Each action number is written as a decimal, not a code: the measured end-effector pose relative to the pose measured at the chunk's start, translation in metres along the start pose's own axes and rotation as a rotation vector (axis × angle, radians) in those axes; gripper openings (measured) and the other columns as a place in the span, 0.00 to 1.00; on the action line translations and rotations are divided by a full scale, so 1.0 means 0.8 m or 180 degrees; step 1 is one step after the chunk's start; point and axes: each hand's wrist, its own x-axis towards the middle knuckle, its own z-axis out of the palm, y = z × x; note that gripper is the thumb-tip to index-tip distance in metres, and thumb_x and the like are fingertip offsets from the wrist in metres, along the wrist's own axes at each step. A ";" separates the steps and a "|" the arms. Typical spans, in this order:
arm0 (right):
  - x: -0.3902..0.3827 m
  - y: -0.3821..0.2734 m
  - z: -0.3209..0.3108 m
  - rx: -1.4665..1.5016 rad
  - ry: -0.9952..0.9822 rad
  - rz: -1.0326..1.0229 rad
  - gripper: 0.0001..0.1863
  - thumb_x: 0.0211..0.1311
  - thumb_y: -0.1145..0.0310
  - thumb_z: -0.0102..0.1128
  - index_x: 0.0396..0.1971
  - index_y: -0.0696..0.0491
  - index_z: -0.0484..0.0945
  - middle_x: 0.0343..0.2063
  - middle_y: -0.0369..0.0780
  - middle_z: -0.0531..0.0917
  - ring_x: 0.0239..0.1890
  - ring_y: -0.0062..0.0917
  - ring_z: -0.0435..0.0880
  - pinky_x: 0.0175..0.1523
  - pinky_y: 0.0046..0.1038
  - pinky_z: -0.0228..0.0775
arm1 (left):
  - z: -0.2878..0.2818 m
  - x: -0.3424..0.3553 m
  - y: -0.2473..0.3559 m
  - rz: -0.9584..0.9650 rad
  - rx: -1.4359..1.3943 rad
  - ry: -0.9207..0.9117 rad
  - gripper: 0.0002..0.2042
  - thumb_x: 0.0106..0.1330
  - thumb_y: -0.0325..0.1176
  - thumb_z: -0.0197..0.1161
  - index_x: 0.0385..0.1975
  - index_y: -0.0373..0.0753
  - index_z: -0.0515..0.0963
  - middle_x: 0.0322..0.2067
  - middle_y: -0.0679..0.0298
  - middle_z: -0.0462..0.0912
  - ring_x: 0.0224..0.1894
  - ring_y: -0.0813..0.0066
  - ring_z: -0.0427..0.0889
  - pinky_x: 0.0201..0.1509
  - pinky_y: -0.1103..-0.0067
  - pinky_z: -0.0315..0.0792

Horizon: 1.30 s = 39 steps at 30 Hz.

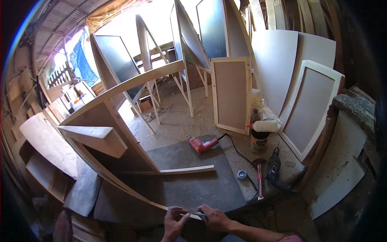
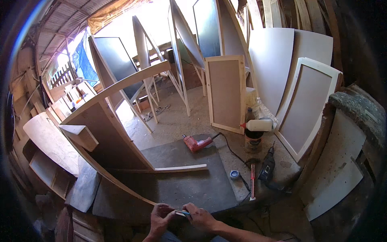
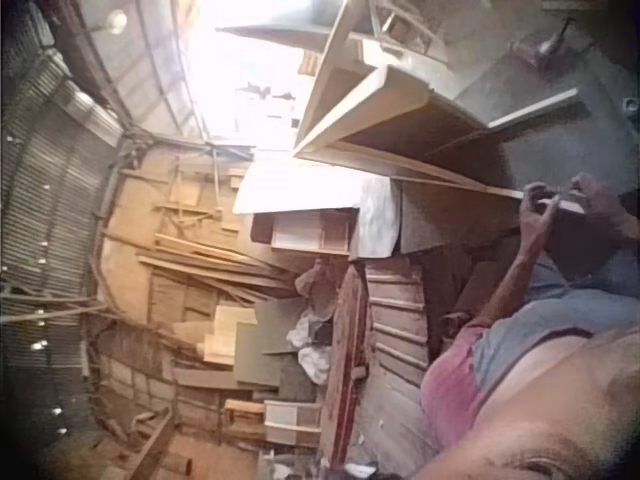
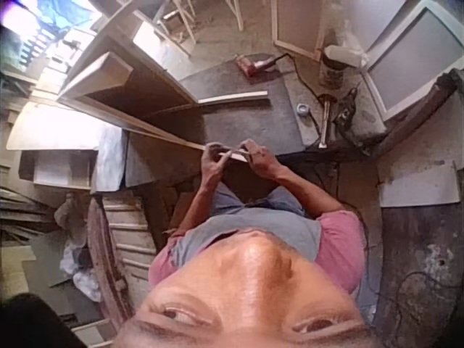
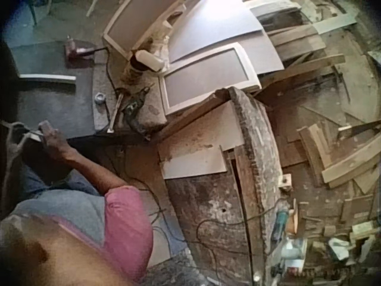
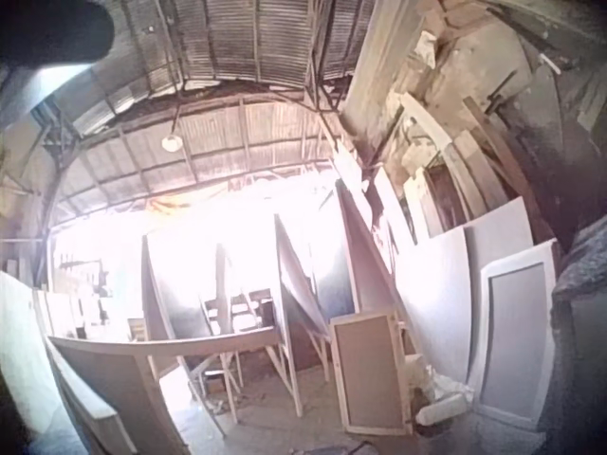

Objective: The person measures and marks a wooden frame using a measuring tape and a pencil, then drills holes into the wood using a power drill.

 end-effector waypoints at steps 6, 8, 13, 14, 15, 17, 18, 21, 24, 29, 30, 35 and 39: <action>-0.004 0.046 -0.045 0.0297 0.0387 0.0339 0.09 0.65 0.68 0.51 0.41 0.57 0.70 0.35 0.51 0.77 0.40 0.49 0.77 0.41 0.41 0.69 | 0.016 0.027 -0.023 0.0214 0.0151 0.0252 0.12 0.59 0.23 0.64 0.40 0.35 0.69 0.27 0.61 0.80 0.32 0.76 0.81 0.39 0.79 0.75; -0.010 0.065 -0.064 0.0240 0.0604 0.0256 0.10 0.66 0.67 0.50 0.40 0.57 0.71 0.34 0.51 0.77 0.39 0.49 0.77 0.41 0.39 0.69 | 0.026 0.037 -0.026 0.0194 0.0207 0.0232 0.11 0.60 0.23 0.62 0.41 0.35 0.69 0.26 0.62 0.80 0.30 0.77 0.80 0.38 0.80 0.74; -0.039 0.126 -0.111 0.0238 0.1082 0.0729 0.10 0.64 0.66 0.53 0.35 0.58 0.74 0.32 0.50 0.78 0.37 0.48 0.78 0.41 0.39 0.69 | 0.053 0.056 -0.026 0.0088 0.0334 0.0110 0.09 0.64 0.24 0.57 0.43 0.35 0.68 0.24 0.63 0.79 0.27 0.81 0.77 0.34 0.84 0.72; -0.045 0.136 -0.119 0.0326 0.1072 0.1051 0.10 0.63 0.66 0.54 0.32 0.59 0.75 0.29 0.50 0.79 0.35 0.49 0.78 0.40 0.39 0.69 | 0.061 0.058 -0.021 -0.0045 0.0360 0.0071 0.09 0.65 0.25 0.56 0.44 0.36 0.68 0.23 0.64 0.77 0.25 0.82 0.75 0.31 0.85 0.70; -0.050 0.145 -0.124 0.0205 0.1245 0.1151 0.12 0.61 0.65 0.56 0.28 0.60 0.77 0.25 0.49 0.79 0.32 0.47 0.79 0.38 0.37 0.69 | 0.066 0.059 -0.019 -0.0177 0.0384 0.0037 0.09 0.66 0.25 0.55 0.44 0.37 0.67 0.21 0.66 0.76 0.24 0.83 0.73 0.29 0.86 0.69; -0.061 0.160 -0.136 0.0154 0.1293 0.1243 0.12 0.59 0.64 0.58 0.28 0.59 0.77 0.26 0.48 0.79 0.32 0.45 0.79 0.38 0.36 0.69 | 0.071 0.065 -0.040 -0.0286 0.0372 -0.0077 0.09 0.67 0.26 0.54 0.45 0.37 0.68 0.20 0.68 0.74 0.23 0.85 0.70 0.27 0.86 0.66; -0.066 0.166 -0.141 0.0096 0.1352 0.1301 0.13 0.58 0.63 0.60 0.27 0.59 0.78 0.26 0.48 0.80 0.32 0.43 0.80 0.37 0.35 0.69 | 0.073 0.067 -0.048 -0.0361 0.0355 -0.0181 0.09 0.68 0.26 0.53 0.46 0.38 0.68 0.19 0.69 0.71 0.21 0.86 0.67 0.24 0.86 0.63; -0.069 0.182 -0.143 0.0369 0.1367 0.1437 0.14 0.56 0.62 0.63 0.28 0.59 0.79 0.24 0.45 0.81 0.29 0.35 0.81 0.36 0.33 0.70 | 0.090 0.071 -0.036 -0.0568 0.0708 -0.0432 0.08 0.68 0.27 0.52 0.46 0.39 0.70 0.18 0.72 0.68 0.21 0.86 0.64 0.23 0.85 0.60; -0.061 0.188 -0.148 0.0672 0.1070 0.1768 0.14 0.57 0.62 0.63 0.28 0.59 0.79 0.22 0.41 0.81 0.27 0.25 0.79 0.36 0.29 0.70 | 0.094 0.074 -0.057 -0.0196 0.0913 -0.0353 0.08 0.69 0.28 0.53 0.45 0.39 0.72 0.18 0.71 0.67 0.22 0.85 0.65 0.25 0.83 0.61; -0.035 0.201 -0.110 0.1135 0.1524 0.1464 0.14 0.59 0.60 0.62 0.30 0.57 0.80 0.18 0.37 0.78 0.25 0.21 0.77 0.35 0.26 0.69 | 0.087 0.073 -0.053 0.1144 0.1150 -0.0182 0.10 0.58 0.18 0.49 0.36 0.36 0.75 0.17 0.68 0.69 0.24 0.82 0.70 0.28 0.82 0.65; -0.031 0.194 -0.110 0.1102 0.1513 0.1412 0.14 0.60 0.59 0.60 0.31 0.57 0.80 0.18 0.37 0.78 0.26 0.21 0.77 0.36 0.25 0.69 | 0.070 0.065 -0.047 0.0951 0.1240 -0.0215 0.09 0.55 0.17 0.48 0.30 0.34 0.76 0.17 0.67 0.71 0.23 0.82 0.71 0.28 0.82 0.66; -0.018 0.231 -0.086 0.1519 0.1040 0.1896 0.09 0.59 0.67 0.62 0.32 0.58 0.79 0.21 0.35 0.78 0.23 0.16 0.75 0.31 0.22 0.68 | -0.012 0.077 -0.007 0.0571 0.1832 0.0637 0.15 0.57 0.38 0.51 0.15 0.35 0.64 0.15 0.72 0.60 0.22 0.84 0.61 0.24 0.80 0.57; -0.009 0.245 -0.114 0.1365 0.1681 0.1977 0.11 0.62 0.63 0.58 0.29 0.56 0.79 0.19 0.40 0.80 0.25 0.27 0.80 0.33 0.30 0.70 | -0.109 0.048 -0.066 0.0110 0.1970 0.1315 0.18 0.62 0.45 0.54 0.21 0.35 0.67 0.17 0.66 0.66 0.21 0.76 0.66 0.26 0.76 0.61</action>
